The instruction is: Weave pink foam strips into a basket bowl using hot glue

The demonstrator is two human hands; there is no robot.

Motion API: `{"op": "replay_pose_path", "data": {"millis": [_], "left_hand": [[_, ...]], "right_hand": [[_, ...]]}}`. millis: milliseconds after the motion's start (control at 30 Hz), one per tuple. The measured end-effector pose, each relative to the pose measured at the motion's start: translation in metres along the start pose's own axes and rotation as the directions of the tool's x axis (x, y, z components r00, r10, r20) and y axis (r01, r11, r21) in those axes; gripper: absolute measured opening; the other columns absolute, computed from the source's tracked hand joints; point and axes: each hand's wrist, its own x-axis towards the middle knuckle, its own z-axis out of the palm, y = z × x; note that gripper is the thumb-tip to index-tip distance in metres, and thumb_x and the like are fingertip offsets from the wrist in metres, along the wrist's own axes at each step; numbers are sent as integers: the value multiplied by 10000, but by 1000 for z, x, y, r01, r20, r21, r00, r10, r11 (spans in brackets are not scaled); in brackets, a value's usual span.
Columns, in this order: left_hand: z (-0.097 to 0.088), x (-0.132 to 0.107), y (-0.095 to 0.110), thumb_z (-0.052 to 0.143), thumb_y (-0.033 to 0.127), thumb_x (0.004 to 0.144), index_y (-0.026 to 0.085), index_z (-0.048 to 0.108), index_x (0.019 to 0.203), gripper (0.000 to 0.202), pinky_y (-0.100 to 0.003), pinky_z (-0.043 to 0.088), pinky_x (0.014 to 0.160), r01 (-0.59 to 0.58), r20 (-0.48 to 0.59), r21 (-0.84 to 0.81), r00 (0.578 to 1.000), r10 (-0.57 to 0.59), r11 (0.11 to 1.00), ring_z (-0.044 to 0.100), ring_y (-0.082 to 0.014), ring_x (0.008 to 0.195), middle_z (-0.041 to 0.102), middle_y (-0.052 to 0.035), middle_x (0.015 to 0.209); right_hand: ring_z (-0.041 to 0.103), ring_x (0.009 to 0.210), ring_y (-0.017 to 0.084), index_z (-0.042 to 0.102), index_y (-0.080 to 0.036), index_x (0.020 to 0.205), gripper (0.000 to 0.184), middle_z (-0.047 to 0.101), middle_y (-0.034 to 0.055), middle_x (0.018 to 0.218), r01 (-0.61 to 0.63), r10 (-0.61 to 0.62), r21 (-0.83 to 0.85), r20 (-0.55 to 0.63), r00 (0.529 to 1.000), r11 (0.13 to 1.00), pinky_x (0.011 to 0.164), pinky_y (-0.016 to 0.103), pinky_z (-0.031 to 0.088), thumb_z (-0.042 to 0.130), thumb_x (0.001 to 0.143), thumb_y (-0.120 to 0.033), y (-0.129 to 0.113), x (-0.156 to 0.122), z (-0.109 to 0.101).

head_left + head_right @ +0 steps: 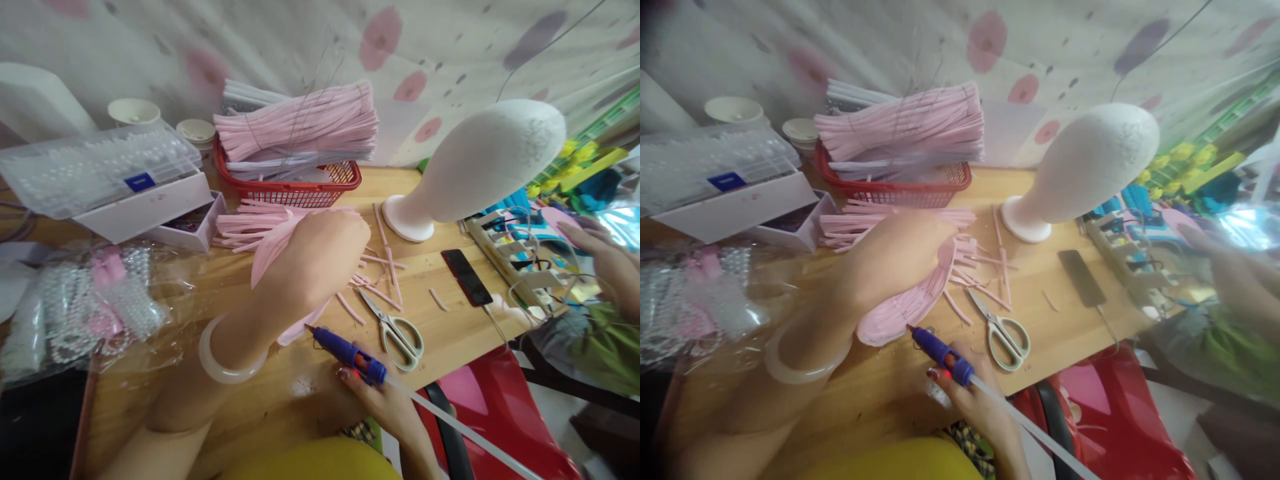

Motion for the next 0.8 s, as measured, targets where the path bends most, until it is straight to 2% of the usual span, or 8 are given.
{"op": "replay_pose_path", "data": {"millis": [100, 200, 333, 433, 600, 800], "left_hand": [[0, 0, 1, 430, 11, 880, 158, 709, 1120, 396, -315, 502, 791, 13, -1, 5, 1000, -13, 1000, 688, -208, 886, 743, -84, 1040], [-1, -1, 2, 435, 25, 891, 150, 717, 1086, 365, -314, 503, 786, 11, 0, 8, 1000, -11, 1000, 686, -210, 883, 743, -81, 1006], [-1, -2, 3, 418, 28, 898, 142, 721, 973, 332, -324, 497, 742, 7, -15, 16, 1000, -7, 1000, 681, -227, 855, 731, -80, 918], [1, -2, 3, 419, 45, 908, 144, 717, 957, 318, -325, 496, 741, 6, -13, 33, 1000, -6, 999, 672, -219, 838, 727, -79, 924], [3, -1, 2, 440, 70, 905, 144, 714, 917, 283, -315, 488, 730, -7, -7, 46, 1000, 7, 999, 661, -205, 803, 720, -76, 884], [1, -1, 4, 415, 47, 892, 136, 711, 922, 311, -335, 493, 724, -10, -18, 11, 1000, 11, 1000, 680, -228, 816, 715, -92, 859]], "right_hand": [[539, 574, 175, 596, -235, 692, 383, 559, -11, 603, -24, 24, 42, -1, 1000, 999, 536, 276, 436, 613, 873, -572, 1, 1, 0], [513, 567, 158, 576, -221, 696, 358, 536, -21, 601, -36, 37, 30, -40, 999, 999, 523, 264, 401, 619, 885, -523, 1, 3, -1], [520, 579, 160, 585, -216, 712, 364, 550, -17, 618, -46, 46, 50, 13, 999, 998, 531, 263, 410, 636, 868, -540, 1, 3, -2], [492, 551, 158, 588, -219, 722, 365, 530, -22, 594, -91, 93, 30, -40, 995, 995, 508, 266, 393, 620, 873, -549, -1, 3, -3], [553, 607, 180, 614, -228, 714, 383, 588, -3, 641, -39, 39, 13, 25, 999, 999, 575, 287, 442, 627, 858, -583, -1, -2, 1], [540, 609, 171, 616, -212, 745, 378, 587, -2, 656, -50, 50, 19, 9, 999, 999, 582, 281, 434, 612, 894, -560, 3, -4, 5]]}}
